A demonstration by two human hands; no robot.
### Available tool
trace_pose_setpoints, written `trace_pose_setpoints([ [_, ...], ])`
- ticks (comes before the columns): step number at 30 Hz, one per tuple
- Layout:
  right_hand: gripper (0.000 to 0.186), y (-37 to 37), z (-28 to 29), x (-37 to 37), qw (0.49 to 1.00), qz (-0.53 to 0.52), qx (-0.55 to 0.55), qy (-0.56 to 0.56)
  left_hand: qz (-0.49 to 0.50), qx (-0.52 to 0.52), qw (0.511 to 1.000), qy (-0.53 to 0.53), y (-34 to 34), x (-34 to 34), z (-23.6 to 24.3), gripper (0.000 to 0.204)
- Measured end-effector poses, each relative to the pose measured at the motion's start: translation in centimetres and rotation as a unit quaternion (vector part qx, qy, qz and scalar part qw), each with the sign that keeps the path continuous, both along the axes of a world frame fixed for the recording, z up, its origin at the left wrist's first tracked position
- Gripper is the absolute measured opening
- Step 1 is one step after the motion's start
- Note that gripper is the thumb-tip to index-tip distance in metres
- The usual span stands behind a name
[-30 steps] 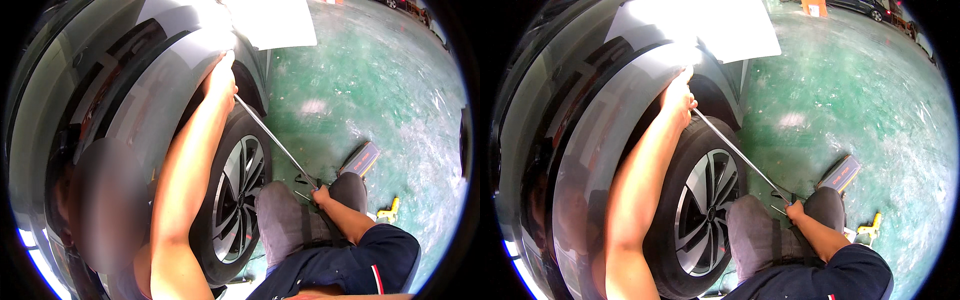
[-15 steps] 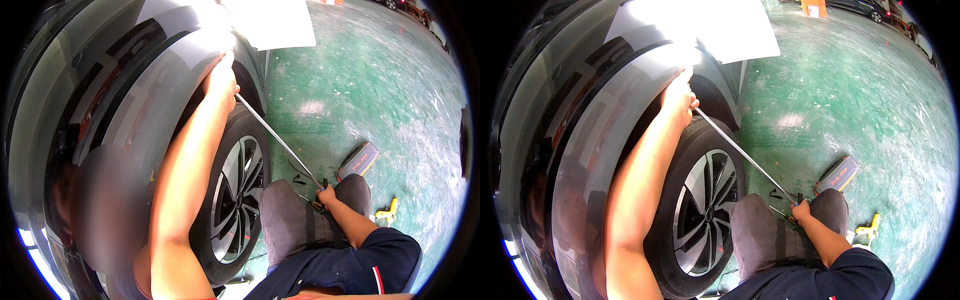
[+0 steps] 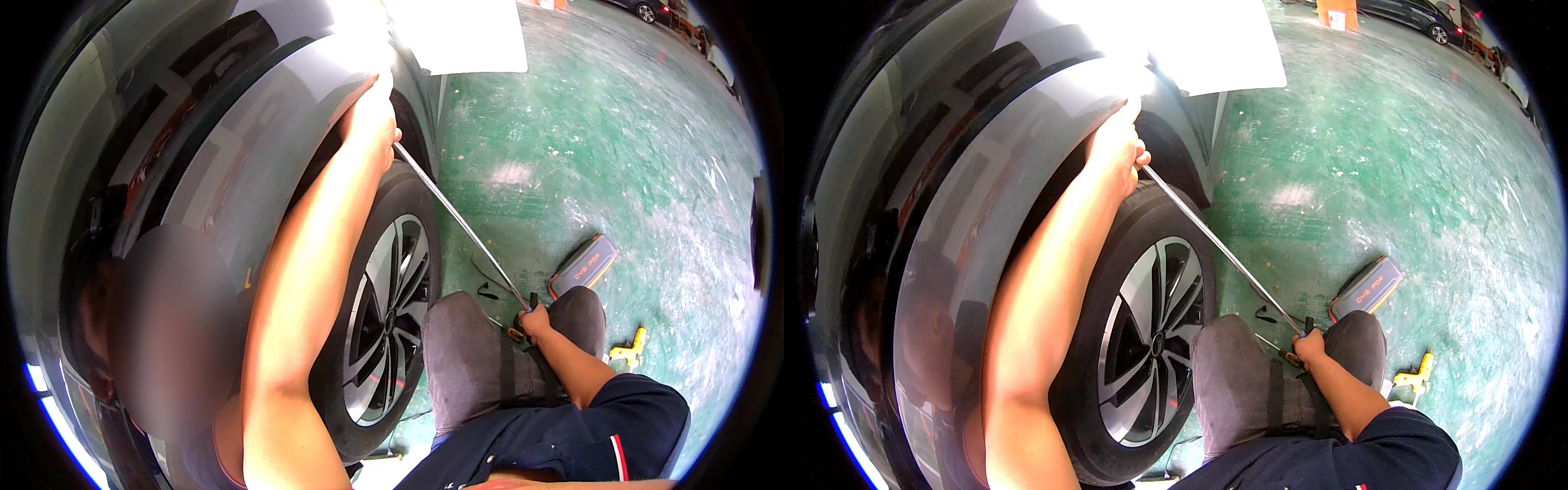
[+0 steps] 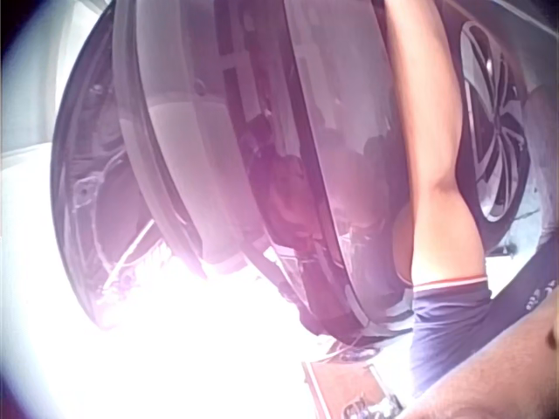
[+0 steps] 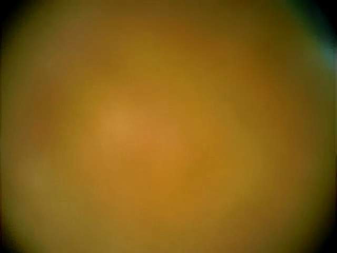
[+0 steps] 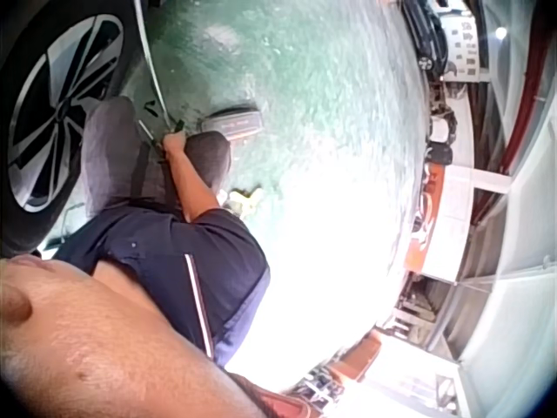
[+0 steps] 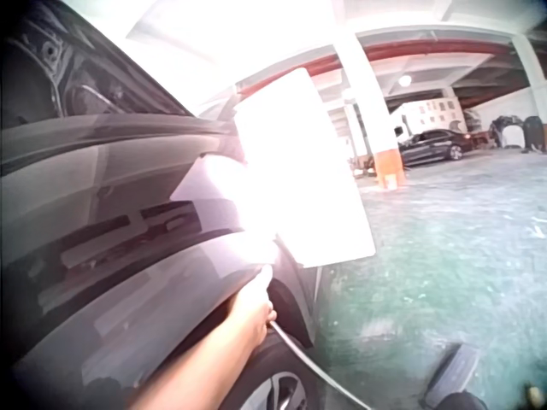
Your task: The person is repairing a dent on the front wheel arch of a black car. They use a long metal rod to push the dent from the inside and a wooden mallet to tap the area from the outside. The person alternates between these actions to gradually flatten the damaged panel.
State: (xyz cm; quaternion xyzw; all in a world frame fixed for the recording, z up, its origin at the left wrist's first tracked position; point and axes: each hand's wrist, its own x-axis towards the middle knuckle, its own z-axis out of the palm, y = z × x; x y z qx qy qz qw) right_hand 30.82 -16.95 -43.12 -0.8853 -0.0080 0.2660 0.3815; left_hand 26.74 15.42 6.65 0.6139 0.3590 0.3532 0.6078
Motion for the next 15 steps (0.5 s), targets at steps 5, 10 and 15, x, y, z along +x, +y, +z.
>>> trace_pose_setpoints([
  [5,0.042,3.3,2.2,-2.6,0.997,0.057,0.0,0.054,0.046,0.01,0.999,0.026,-0.3,-1.6,0.9,0.05],
  [10,0.043,4.5,-4.1,-3.1,0.997,0.022,0.028,0.064,0.0,0.005,1.0,0.022,-1.2,0.5,0.6,0.051],
  [15,0.044,4.5,5.7,-1.8,0.992,0.043,0.051,0.108,0.058,0.015,0.998,0.015,0.3,-1.6,0.8,0.052],
])
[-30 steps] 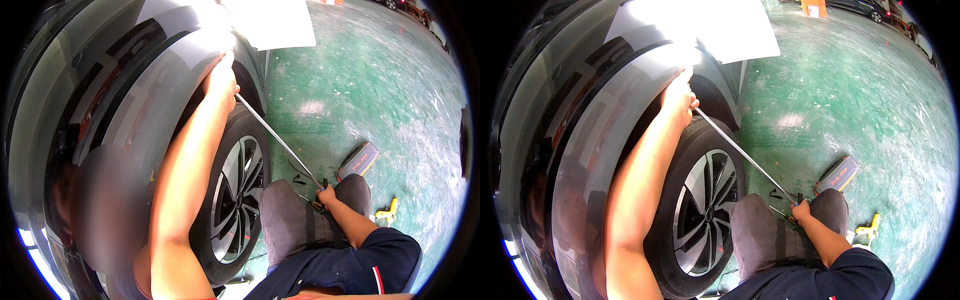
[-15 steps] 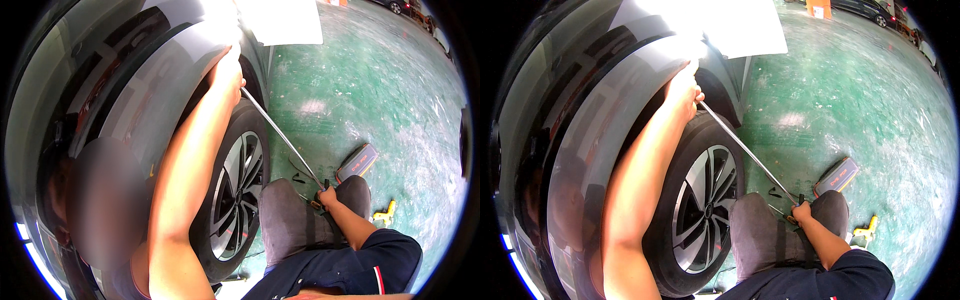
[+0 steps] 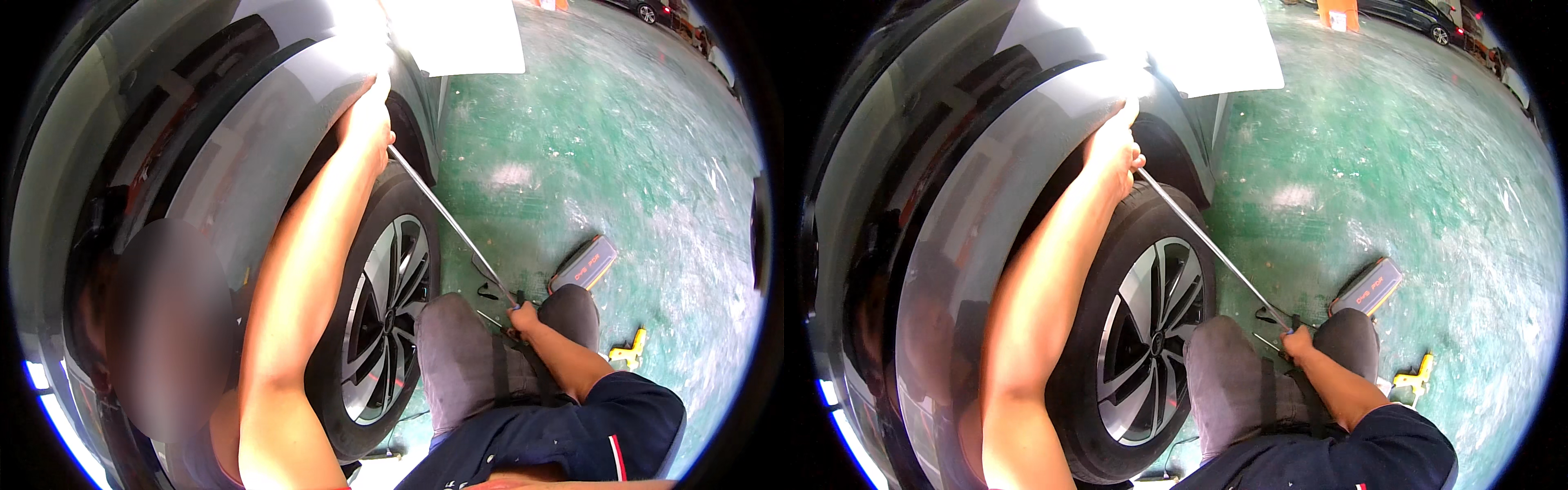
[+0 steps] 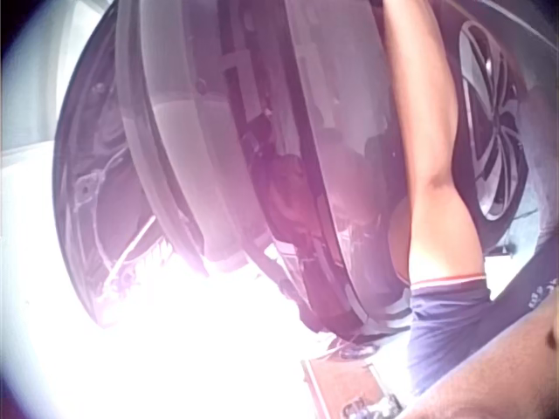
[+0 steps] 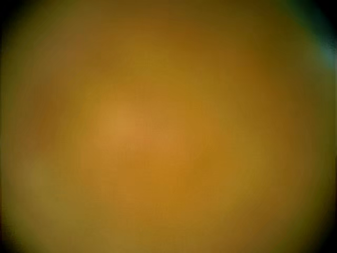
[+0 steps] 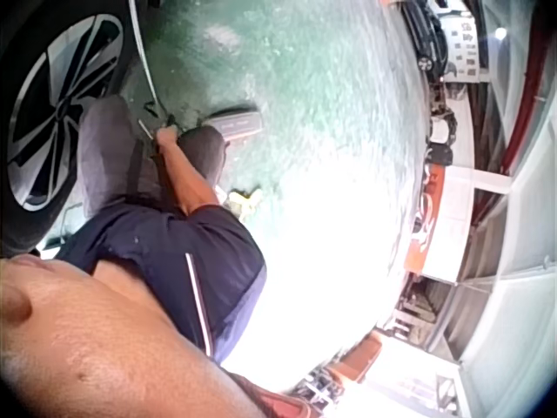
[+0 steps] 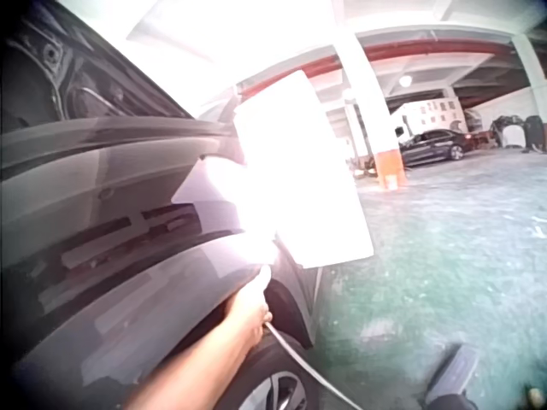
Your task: The person is repairing a dent on the front wheel arch of a black car. They use a long metal rod to push the dent from the inside and a wooden mallet to tap the area from the outside. The person alternates between these actions to gradually flatten the damaged panel.
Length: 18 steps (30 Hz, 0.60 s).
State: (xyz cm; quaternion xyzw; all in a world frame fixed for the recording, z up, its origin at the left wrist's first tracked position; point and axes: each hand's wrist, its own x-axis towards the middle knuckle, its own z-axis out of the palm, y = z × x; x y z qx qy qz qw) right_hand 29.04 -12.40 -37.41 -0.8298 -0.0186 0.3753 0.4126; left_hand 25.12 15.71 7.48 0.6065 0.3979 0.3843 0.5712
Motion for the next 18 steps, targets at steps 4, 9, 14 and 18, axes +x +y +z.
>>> trace_pose_setpoints([
  [4,0.035,-3.2,-2.4,3.0,0.995,-0.017,-0.016,-0.098,-0.033,-0.036,0.998,-0.032,0.3,1.4,-0.9,0.051],
  [9,0.042,-4.4,-6.3,4.8,0.993,-0.021,-0.036,-0.112,-0.061,-0.055,0.995,-0.054,-0.8,1.4,-0.5,0.029],
  [14,0.041,-4.2,-5.8,4.2,0.987,-0.065,-0.04,-0.143,-0.056,-0.049,0.996,-0.058,-0.2,1.4,-0.9,0.045],
  [18,0.043,-3.9,-3.1,3.6,0.992,-0.047,-0.051,-0.108,-0.047,-0.05,0.996,-0.056,-0.8,1.1,-0.6,0.03],
])
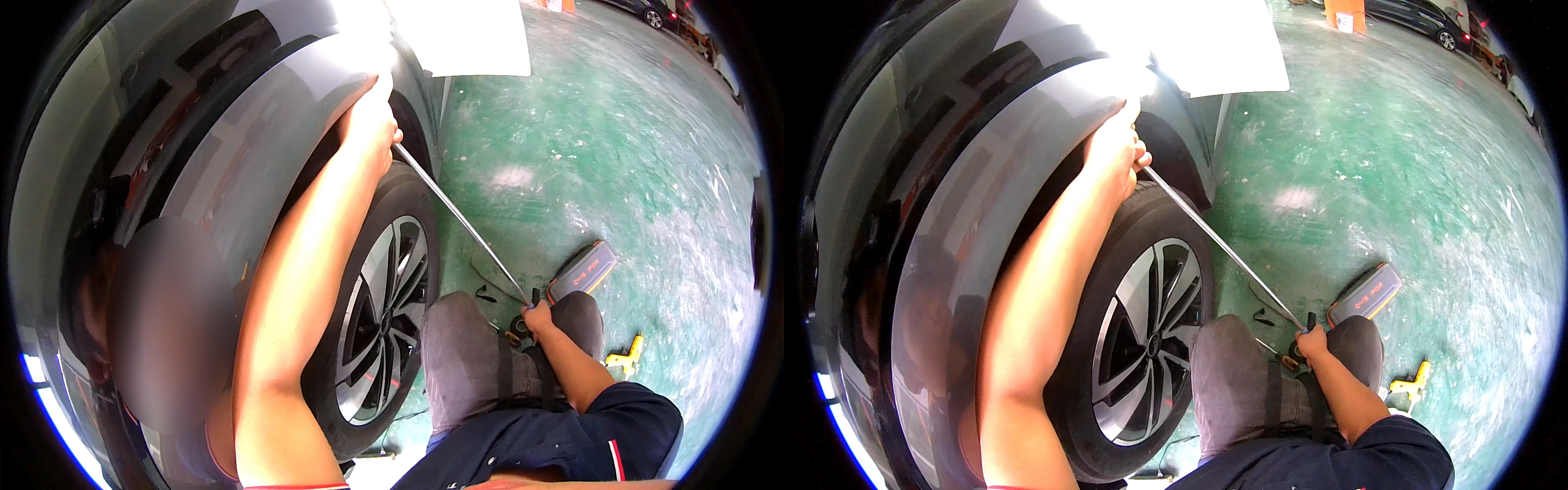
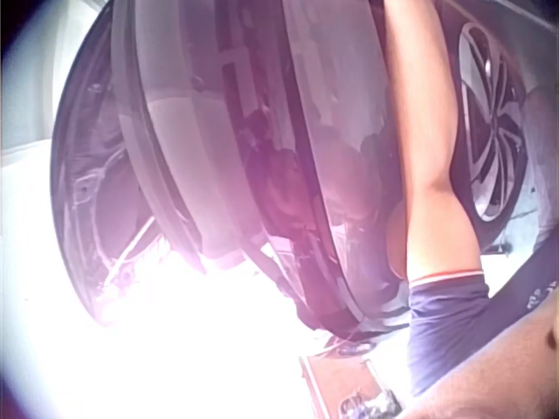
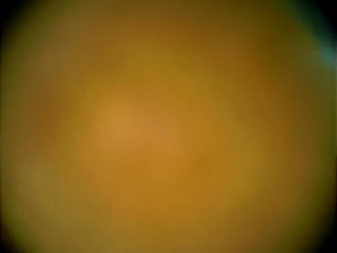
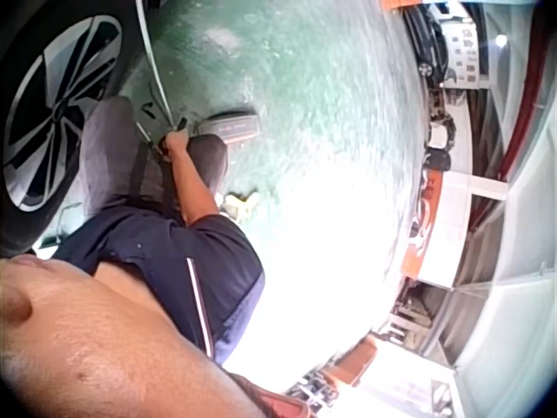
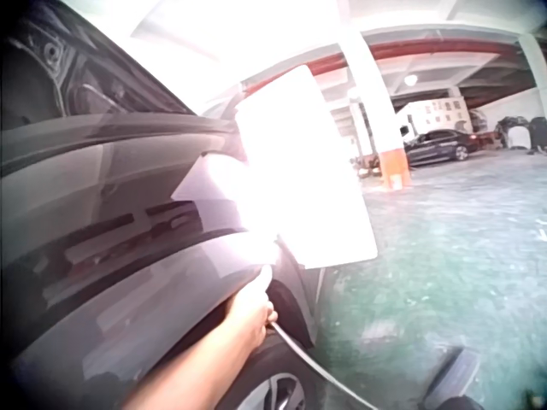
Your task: The person is repairing a dent on the front wheel arch of a black car. They use a long metal rod to push the dent from the inside and a wooden mallet to tap the area from the outside. The person alternates between these actions to gradually flatten the damaged panel.
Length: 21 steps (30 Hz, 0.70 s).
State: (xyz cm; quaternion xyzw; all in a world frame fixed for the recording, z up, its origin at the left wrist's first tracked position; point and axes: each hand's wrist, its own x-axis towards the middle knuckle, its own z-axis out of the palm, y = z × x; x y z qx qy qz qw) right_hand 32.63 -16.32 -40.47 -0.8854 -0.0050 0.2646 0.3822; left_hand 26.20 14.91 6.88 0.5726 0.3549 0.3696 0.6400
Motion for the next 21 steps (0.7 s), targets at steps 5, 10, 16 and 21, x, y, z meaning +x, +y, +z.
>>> trace_pose_setpoints([
  [5,0.044,1.1,3.3,-1.1,0.999,0.015,-0.016,0.032,0.001,0.018,1.0,0.007,-0.3,-0.3,0.4,0.031],
  [10,0.042,2.9,0.4,-2.6,0.997,0.02,0.034,0.071,0.015,0.03,0.999,0.036,-1.1,0.0,0.6,0.045],
  [16,0.037,6.6,-7.6,-3.7,0.996,0.053,0.048,0.058,0.024,0.074,0.996,0.037,-1.2,-0.1,1.2,0.054],
  [21,0.04,6.1,-4.5,-2.6,0.991,0.032,0.059,0.114,0.032,0.044,0.996,0.065,-1.0,-0.8,0.9,0.052],
])
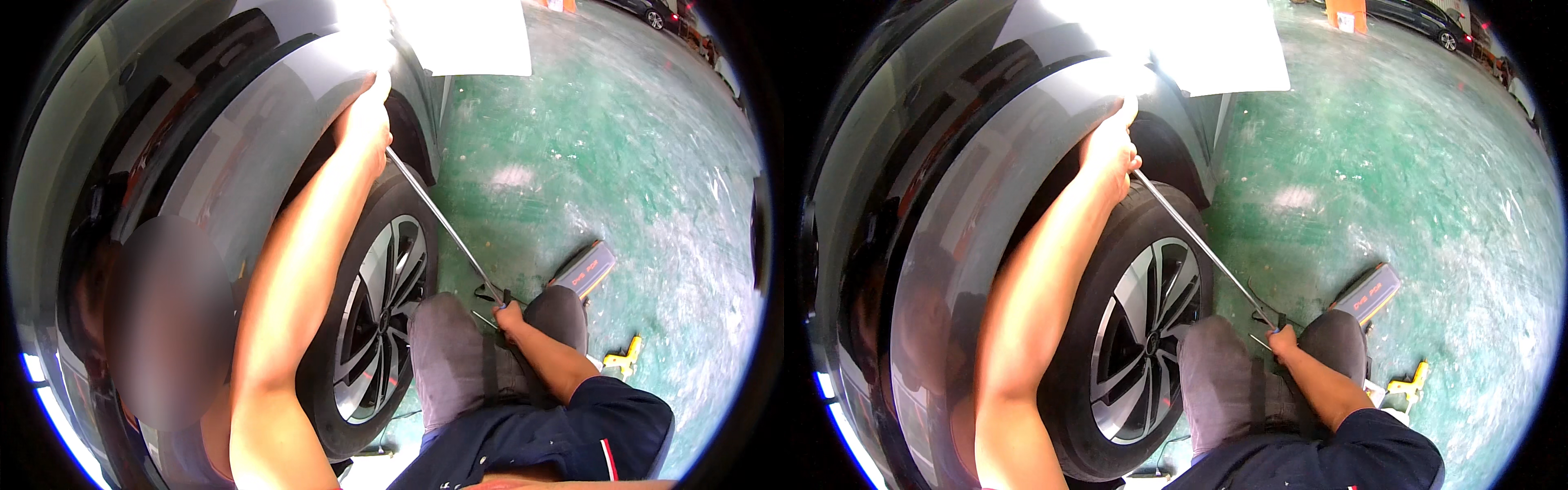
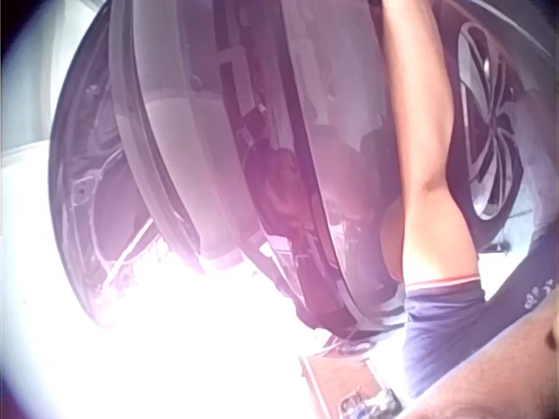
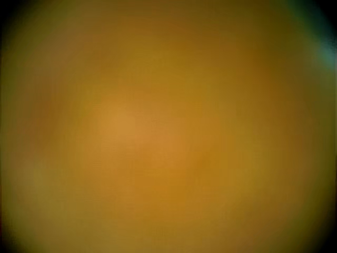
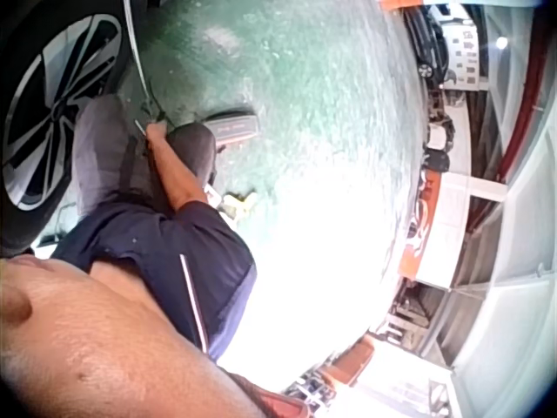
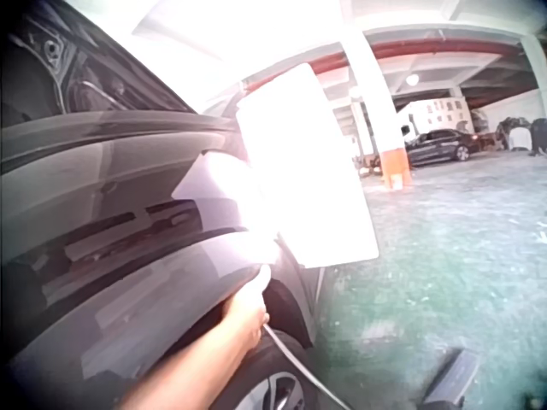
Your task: The person is repairing a dent on the front wheel arch of a black car. They use a long metal rod to push the dent from the inside and a wooden mallet to tap the area from the outside. The person alternates between these actions to gradually flatten the damaged panel.
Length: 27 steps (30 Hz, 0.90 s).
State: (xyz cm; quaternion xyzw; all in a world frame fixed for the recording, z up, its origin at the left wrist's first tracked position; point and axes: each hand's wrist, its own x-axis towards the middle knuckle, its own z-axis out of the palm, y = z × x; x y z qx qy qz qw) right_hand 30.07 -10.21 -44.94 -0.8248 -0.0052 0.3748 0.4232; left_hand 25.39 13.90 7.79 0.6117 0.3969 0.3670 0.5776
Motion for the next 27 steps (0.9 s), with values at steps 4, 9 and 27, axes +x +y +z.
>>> trace_pose_setpoints([
  [4,0.044,-3.8,1.7,2.0,0.996,-0.003,-0.033,-0.078,-0.004,-0.009,1.0,-0.018,0.9,1.0,-0.3,0.05],
  [9,0.044,-5.0,1.0,2.9,0.991,0.0,-0.056,-0.124,-0.017,-0.005,0.998,-0.058,1.2,0.9,-1.0,0.036],
  [27,0.038,-3.3,-1.4,-1.6,0.99,-0.038,-0.051,-0.125,-0.028,-0.016,0.999,-0.035,-0.6,1.3,-0.4,0.045],
])
